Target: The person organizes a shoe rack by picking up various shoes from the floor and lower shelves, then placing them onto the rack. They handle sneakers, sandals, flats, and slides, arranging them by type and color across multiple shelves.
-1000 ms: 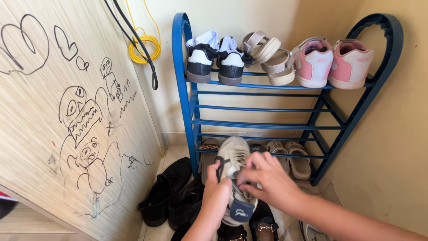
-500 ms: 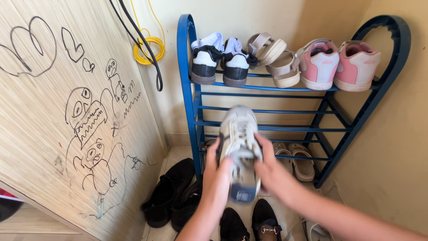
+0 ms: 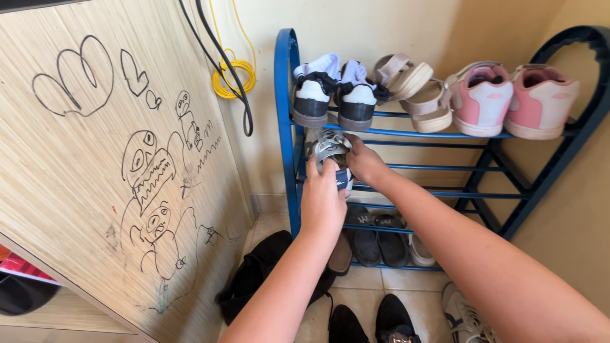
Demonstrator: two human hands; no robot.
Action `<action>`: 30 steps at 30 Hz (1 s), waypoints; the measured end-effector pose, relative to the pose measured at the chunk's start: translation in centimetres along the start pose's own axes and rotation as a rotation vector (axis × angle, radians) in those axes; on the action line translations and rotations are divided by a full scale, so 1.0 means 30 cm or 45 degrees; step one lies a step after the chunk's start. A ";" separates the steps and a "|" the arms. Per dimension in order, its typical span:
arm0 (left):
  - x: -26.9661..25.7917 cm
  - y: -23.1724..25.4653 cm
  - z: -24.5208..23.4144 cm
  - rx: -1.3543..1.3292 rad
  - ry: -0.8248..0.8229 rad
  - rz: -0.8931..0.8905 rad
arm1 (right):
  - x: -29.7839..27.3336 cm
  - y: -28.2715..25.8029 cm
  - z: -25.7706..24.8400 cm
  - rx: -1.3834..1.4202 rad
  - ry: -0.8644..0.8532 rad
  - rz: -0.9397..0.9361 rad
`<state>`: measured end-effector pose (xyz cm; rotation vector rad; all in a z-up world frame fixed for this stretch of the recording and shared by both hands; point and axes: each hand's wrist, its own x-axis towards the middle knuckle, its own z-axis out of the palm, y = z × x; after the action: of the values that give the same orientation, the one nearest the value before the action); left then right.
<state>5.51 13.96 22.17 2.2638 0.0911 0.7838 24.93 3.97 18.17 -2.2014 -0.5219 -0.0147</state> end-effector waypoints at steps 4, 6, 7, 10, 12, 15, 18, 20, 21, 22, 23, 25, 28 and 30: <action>0.019 -0.060 0.016 0.090 0.040 0.089 | -0.001 -0.086 0.028 0.093 -0.062 0.061; 0.008 -0.074 0.012 0.115 0.013 0.090 | -0.016 -0.094 0.044 0.108 -0.059 0.077; 0.005 -0.077 0.008 0.111 -0.001 0.071 | -0.025 -0.093 0.046 0.115 -0.062 0.076; 0.016 -0.079 -0.010 0.115 -0.028 0.050 | -0.022 -0.101 0.053 0.180 -0.090 0.130; 0.021 -0.080 -0.021 0.113 -0.043 0.051 | -0.018 -0.094 0.059 0.218 -0.115 0.165; 0.024 -0.086 -0.033 0.107 -0.058 0.062 | -0.009 -0.083 0.069 0.256 -0.154 0.157; 0.020 -0.083 -0.038 0.106 -0.063 0.065 | -0.025 -0.080 0.045 0.293 -0.214 0.136; 0.018 -0.078 -0.045 0.087 -0.053 0.073 | -0.062 -0.080 0.012 0.297 -0.264 0.153; 0.019 -0.077 -0.049 0.096 -0.047 0.081 | -0.070 -0.087 0.004 0.333 -0.268 0.125; 0.017 -0.076 -0.050 0.102 -0.044 0.085 | -0.084 -0.084 -0.003 0.367 -0.273 0.104; 0.017 -0.076 -0.049 0.108 -0.042 0.089 | -0.096 -0.079 -0.008 0.401 -0.278 0.082; 0.031 -0.076 -0.045 0.109 -0.064 0.047 | -0.107 -0.067 -0.010 0.528 -0.325 0.108; 0.037 -0.079 -0.037 0.129 -0.074 0.031 | -0.113 -0.034 -0.006 0.616 -0.331 0.105; 0.033 -0.081 -0.035 0.142 -0.067 0.035 | -0.108 -0.011 0.003 0.608 -0.293 0.058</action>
<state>6.10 16.68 21.64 2.3939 0.0812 0.7498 21.85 3.05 17.74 -1.7526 -0.5375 0.3557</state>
